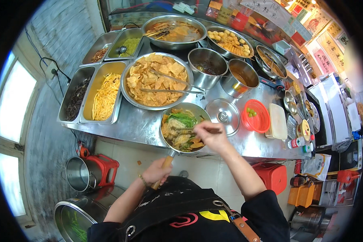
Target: The person assembles a noodle dish in a small metal pan by adding various ingredients from containers, including greens, tofu skin, and sauces, then transfers the contents into a serving bowl. The person repeats the process to prepare a second dish, adding noodles and vegetables from a large pot.
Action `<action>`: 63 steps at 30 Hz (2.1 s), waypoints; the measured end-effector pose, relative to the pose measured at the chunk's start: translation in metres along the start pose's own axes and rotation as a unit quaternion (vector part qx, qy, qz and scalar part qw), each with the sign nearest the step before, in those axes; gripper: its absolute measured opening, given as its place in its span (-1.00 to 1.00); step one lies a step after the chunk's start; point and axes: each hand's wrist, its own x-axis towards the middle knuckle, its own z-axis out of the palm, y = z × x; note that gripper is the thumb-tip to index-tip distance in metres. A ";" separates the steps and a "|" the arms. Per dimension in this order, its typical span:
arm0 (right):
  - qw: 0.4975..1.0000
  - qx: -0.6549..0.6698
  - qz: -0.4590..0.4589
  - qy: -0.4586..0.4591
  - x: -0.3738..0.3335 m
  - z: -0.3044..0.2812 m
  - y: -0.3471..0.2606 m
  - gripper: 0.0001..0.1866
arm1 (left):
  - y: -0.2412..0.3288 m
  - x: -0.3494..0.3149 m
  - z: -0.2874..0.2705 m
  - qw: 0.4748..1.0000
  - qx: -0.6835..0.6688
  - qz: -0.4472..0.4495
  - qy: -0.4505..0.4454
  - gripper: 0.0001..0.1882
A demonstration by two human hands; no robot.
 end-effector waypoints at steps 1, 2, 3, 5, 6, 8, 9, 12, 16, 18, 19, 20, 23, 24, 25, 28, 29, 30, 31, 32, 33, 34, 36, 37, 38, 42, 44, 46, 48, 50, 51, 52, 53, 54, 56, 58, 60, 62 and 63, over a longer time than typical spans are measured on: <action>0.999 0.015 0.043 0.008 0.008 -0.011 0.000 -0.89 | 0.001 -0.001 -0.002 1.000 -0.003 0.002 -0.002 -0.76; 0.997 -0.017 0.063 0.047 0.008 -0.022 -0.003 -0.91 | 0.002 -0.002 -0.004 1.000 -0.006 0.005 -0.005 -0.76; 0.997 -0.054 0.045 0.043 0.005 -0.027 -0.003 -0.92 | 0.001 -0.001 -0.002 1.000 -0.007 0.004 -0.004 -0.76; 0.990 -0.134 -0.028 0.017 -0.006 -0.024 -0.003 -0.93 | 0.000 0.001 0.000 1.000 -0.009 0.004 -0.002 -0.76; 0.981 -0.175 -0.083 -0.005 -0.009 -0.009 -0.015 -0.93 | -0.002 0.002 0.000 1.000 -0.011 0.006 -0.002 -0.76; 0.995 0.055 0.082 -0.022 -0.002 0.001 -0.003 -0.88 | -0.005 0.005 0.000 1.000 -0.008 0.008 -0.012 -0.76; 0.990 0.091 0.108 -0.003 0.006 -0.004 -0.002 -0.89 | -0.003 0.002 -0.001 1.000 -0.001 0.003 -0.011 -0.76; 0.995 0.019 0.090 0.033 0.016 -0.042 -0.017 -0.87 | 0.001 -0.001 -0.004 1.000 0.001 -0.003 -0.006 -0.77; 0.987 -0.097 0.129 0.027 0.011 -0.058 -0.013 -0.85 | -0.001 0.000 -0.002 1.000 -0.006 0.002 -0.002 -0.77; 0.988 -0.002 0.144 0.049 0.005 -0.038 -0.001 -0.86 | 0.001 0.004 -0.001 1.000 -0.001 0.008 -0.006 -0.78; 0.988 0.044 0.140 0.058 0.005 -0.028 0.005 -0.86 | -0.001 0.004 -0.002 1.000 0.004 0.008 -0.006 -0.78; 0.984 0.091 0.136 0.066 0.005 -0.023 0.011 -0.86 | -0.001 0.004 -0.002 1.000 0.009 0.009 -0.007 -0.78; 0.979 0.116 0.154 0.071 0.008 -0.046 0.000 -0.86 | 0.004 -0.001 -0.004 1.000 0.009 -0.003 0.001 -0.78; 0.983 0.077 0.155 0.068 0.008 -0.060 -0.011 -0.84 | 0.003 0.000 -0.004 1.000 0.006 0.006 0.001 -0.78; 0.984 0.033 0.174 0.032 0.006 -0.067 -0.026 -0.84 | 0.000 -0.001 -0.004 1.000 0.003 0.010 0.001 -0.78; 0.976 0.033 0.214 0.006 -0.005 -0.052 -0.008 -0.81 | 0.001 0.000 0.001 1.000 0.001 0.008 0.003 -0.78; 0.966 0.125 0.224 0.036 -0.008 -0.036 -0.002 -0.80 | 0.002 0.001 0.003 1.000 -0.001 0.004 0.007 -0.78; 0.963 0.171 0.197 0.074 -0.009 -0.023 0.014 -0.80 | 0.002 0.003 0.004 1.000 0.002 0.009 0.004 -0.78; 0.964 0.175 0.178 0.093 -0.006 -0.017 0.020 -0.82 | 0.003 0.002 0.004 1.000 0.005 0.011 0.004 -0.78; 0.964 0.179 0.160 0.111 -0.002 -0.015 0.024 -0.84 | 0.003 0.002 0.003 1.000 0.009 0.012 0.003 -0.78; 0.979 0.121 0.136 0.096 0.001 -0.019 0.020 -0.85 | 0.004 -0.001 0.001 1.000 0.005 0.009 0.002 -0.77; 0.989 0.059 0.108 0.078 0.006 -0.030 0.008 -0.85 | 0.005 -0.002 0.000 1.000 -0.001 0.010 0.002 -0.77; 0.996 0.022 0.080 -0.011 0.003 -0.047 -0.027 -0.90 | 0.003 -0.003 -0.002 1.000 -0.007 0.007 0.004 -0.76; 0.996 0.002 0.058 -0.070 0.000 -0.052 -0.047 -0.91 | -0.002 -0.003 -0.004 1.000 -0.007 0.003 0.008 -0.76; 0.992 -0.020 0.037 -0.121 -0.004 -0.057 -0.057 -0.92 | -0.004 -0.001 -0.004 1.000 -0.004 -0.001 0.007 -0.76; 0.941 -0.187 -0.159 -0.233 -0.017 -0.008 -0.040 -0.91 | 0.000 0.003 0.001 1.000 -0.001 -0.001 0.004 -0.76; 0.940 -0.209 -0.206 -0.173 -0.008 -0.006 -0.033 -0.91 | 0.002 0.003 0.001 1.000 0.011 0.001 0.003 -0.76; 0.942 -0.203 -0.237 -0.120 0.006 -0.010 -0.037 -0.91 | 0.001 0.000 -0.002 1.000 0.000 0.000 0.006 -0.76; 0.967 -0.182 -0.165 -0.070 0.014 -0.023 -0.047 -0.89 | 0.001 -0.001 -0.003 1.000 -0.008 0.003 0.006 -0.77; 0.983 -0.140 -0.118 -0.027 0.023 -0.033 -0.028 -0.89 | 0.001 0.001 -0.001 1.000 -0.006 0.007 -0.002 -0.77; 0.974 -0.164 -0.155 0.000 0.027 -0.029 -0.023 -0.90 | 0.001 0.001 -0.001 1.000 -0.004 0.012 -0.003 -0.77; 0.976 -0.173 -0.128 -0.015 0.023 -0.029 -0.020 -0.91 | 0.001 0.002 -0.001 1.000 -0.002 0.016 -0.004 -0.77; 0.978 -0.182 -0.100 -0.030 0.014 -0.027 -0.017 -0.92 | 0.001 0.003 0.000 1.000 0.000 0.020 -0.005 -0.77; 0.978 -0.188 -0.072 -0.048 0.009 -0.021 -0.020 -0.92 | -0.001 0.003 -0.001 1.000 -0.004 0.020 -0.003 -0.78; 0.961 -0.214 -0.114 -0.137 0.001 -0.008 -0.037 -0.93 | -0.003 0.001 -0.003 1.000 -0.006 0.016 -0.001 -0.78; 0.973 -0.151 -0.111 -0.137 -0.002 0.003 -0.046 -0.91 | 0.001 0.001 0.000 1.000 0.001 0.005 0.003 -0.78; 0.996 -0.044 -0.045 -0.063 0.011 0.001 -0.027 -0.85 | 0.001 -0.002 -0.001 1.000 0.002 0.001 0.005 -0.78; 0.998 -0.057 0.021 0.027 0.021 -0.016 0.000 -0.85 | 0.001 -0.001 -0.003 1.000 0.000 0.009 -0.002 -0.78; 0.996 -0.067 0.039 0.051 0.019 -0.019 0.005 -0.84 | 0.001 -0.001 -0.005 1.000 0.001 0.008 0.004 -0.78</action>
